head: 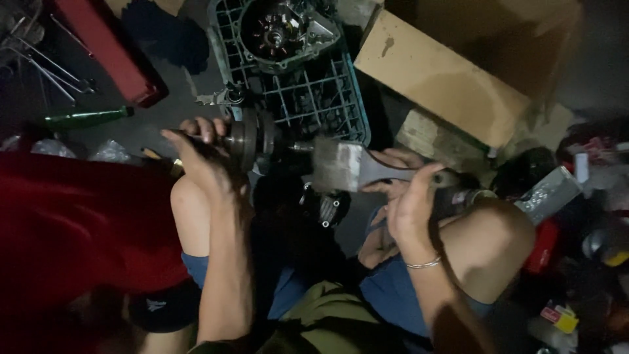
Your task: The person cleans a crankshaft and other engine components using a wire brush. They scrub the crankshaft, then place it in a blue plastic crate. They also scrub a cylinder head and other parts, placing them in the crate.
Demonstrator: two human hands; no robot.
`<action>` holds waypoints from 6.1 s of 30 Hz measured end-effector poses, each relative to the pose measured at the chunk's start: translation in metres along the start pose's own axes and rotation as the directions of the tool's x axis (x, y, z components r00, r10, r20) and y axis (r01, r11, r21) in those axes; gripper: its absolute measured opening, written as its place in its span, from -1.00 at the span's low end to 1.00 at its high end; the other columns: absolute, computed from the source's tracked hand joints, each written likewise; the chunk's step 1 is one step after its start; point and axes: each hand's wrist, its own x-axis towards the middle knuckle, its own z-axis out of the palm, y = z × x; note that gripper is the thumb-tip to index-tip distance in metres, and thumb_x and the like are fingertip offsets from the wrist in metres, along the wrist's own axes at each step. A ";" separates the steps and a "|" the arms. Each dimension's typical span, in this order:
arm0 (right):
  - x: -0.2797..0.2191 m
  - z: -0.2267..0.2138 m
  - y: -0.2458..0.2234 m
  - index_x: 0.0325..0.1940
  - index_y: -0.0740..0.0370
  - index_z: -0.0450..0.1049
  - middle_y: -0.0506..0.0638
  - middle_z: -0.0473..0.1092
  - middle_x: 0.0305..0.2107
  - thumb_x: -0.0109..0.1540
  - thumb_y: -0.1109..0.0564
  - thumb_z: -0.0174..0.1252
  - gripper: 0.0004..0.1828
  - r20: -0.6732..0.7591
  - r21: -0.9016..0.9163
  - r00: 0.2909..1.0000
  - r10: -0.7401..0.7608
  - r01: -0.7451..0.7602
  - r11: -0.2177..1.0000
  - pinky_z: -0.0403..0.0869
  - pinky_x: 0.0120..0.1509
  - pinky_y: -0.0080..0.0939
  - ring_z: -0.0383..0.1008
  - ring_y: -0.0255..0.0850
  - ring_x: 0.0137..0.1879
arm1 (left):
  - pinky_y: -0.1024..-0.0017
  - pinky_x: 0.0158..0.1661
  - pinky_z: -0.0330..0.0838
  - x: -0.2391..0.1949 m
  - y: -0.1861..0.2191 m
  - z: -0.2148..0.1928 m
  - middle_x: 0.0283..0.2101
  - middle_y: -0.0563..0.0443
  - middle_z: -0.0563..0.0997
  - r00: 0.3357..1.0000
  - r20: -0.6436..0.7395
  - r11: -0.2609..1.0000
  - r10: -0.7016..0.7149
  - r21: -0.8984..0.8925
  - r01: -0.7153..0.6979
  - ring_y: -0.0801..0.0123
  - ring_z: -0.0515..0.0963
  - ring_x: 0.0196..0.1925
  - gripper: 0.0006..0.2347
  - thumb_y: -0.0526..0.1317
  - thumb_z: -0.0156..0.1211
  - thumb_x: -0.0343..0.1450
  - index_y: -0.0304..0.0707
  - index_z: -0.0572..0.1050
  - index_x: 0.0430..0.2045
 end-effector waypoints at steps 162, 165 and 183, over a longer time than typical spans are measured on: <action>-0.028 0.020 0.054 -0.26 0.25 0.62 0.31 0.57 -0.35 0.37 0.13 0.19 -0.81 0.194 -0.315 0.755 -0.626 0.653 0.689 0.62 -0.21 -0.01 0.61 0.27 -0.18 | 0.34 -0.21 0.45 0.009 -0.061 -0.026 -0.54 0.09 0.41 0.911 -0.413 0.973 -0.007 0.207 0.101 0.25 0.57 -0.45 -0.65 0.07 -0.18 0.55 -0.19 0.31 -0.48; -0.032 0.034 0.046 -0.27 0.32 0.58 0.35 0.55 -0.20 0.42 0.14 0.11 -0.74 0.163 -0.205 0.652 -0.741 0.757 0.621 0.62 -0.19 0.05 0.46 0.43 -0.11 | 0.32 -0.19 0.40 0.006 -0.054 -0.023 -0.53 0.12 0.33 0.903 -0.423 0.990 -0.079 0.074 0.121 0.24 0.54 -0.43 -0.66 0.13 -0.14 0.53 -0.12 0.30 -0.45; -0.004 -0.001 0.065 -0.34 0.18 0.60 0.18 0.53 -0.52 0.42 0.11 0.18 -0.74 0.082 -0.501 0.609 -0.789 0.709 0.496 0.52 -0.20 -0.15 0.55 0.23 -0.22 | 0.32 -0.27 0.46 0.002 -0.046 -0.025 -0.58 0.05 0.33 0.923 -0.384 0.966 0.018 0.245 0.083 0.19 0.54 -0.51 -0.67 0.08 -0.25 0.56 -0.12 0.27 -0.48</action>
